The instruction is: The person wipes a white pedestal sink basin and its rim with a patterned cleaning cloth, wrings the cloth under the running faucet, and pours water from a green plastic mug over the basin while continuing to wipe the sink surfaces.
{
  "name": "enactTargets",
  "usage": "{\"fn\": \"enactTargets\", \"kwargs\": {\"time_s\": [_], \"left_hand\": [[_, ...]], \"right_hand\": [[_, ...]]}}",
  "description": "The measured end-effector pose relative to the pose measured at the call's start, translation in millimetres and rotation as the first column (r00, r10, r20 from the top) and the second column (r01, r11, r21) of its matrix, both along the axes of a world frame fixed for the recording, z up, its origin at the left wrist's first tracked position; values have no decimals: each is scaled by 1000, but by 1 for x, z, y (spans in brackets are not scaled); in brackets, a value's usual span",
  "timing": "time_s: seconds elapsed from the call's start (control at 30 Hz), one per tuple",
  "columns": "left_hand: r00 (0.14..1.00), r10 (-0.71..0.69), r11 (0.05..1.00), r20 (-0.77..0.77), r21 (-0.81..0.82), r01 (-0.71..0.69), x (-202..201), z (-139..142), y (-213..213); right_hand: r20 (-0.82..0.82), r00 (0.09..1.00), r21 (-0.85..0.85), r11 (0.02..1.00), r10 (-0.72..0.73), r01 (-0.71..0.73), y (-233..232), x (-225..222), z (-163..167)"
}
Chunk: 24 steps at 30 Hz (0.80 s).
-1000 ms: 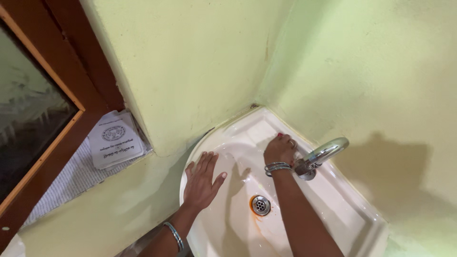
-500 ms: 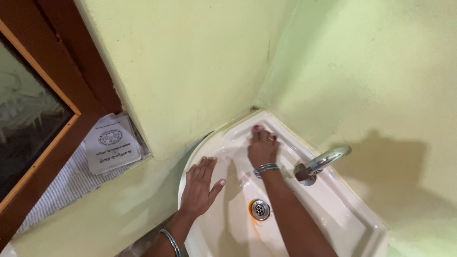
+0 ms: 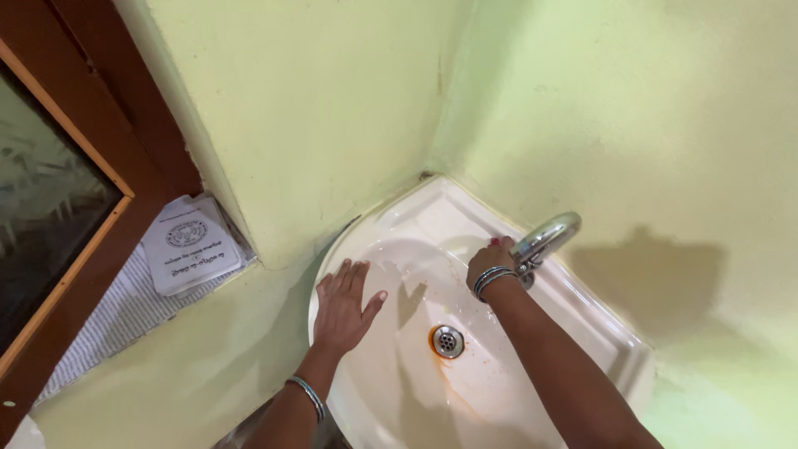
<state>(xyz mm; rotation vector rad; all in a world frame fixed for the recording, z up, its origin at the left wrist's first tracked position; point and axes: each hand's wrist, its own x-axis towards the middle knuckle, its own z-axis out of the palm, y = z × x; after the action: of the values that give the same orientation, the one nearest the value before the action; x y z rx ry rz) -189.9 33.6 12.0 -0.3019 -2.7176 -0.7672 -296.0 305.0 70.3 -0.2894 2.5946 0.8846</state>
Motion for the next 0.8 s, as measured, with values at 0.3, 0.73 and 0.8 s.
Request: {"fn": "enactTargets", "kwargs": {"time_s": [0.3, 0.73, 0.8], "left_hand": [[999, -18, 999, 29, 31, 17, 0, 2, 2], [998, 14, 999, 56, -32, -12, -4, 5, 1], [998, 14, 999, 65, -40, -12, -6, 7, 1]], "right_hand": [[-47, 975, 4, 976, 217, -217, -10, 31, -5], [-789, 568, -79, 878, 235, -472, -22, -123, -45], [-597, 787, -127, 950, 156, -285, -13, -128, -68]]}}
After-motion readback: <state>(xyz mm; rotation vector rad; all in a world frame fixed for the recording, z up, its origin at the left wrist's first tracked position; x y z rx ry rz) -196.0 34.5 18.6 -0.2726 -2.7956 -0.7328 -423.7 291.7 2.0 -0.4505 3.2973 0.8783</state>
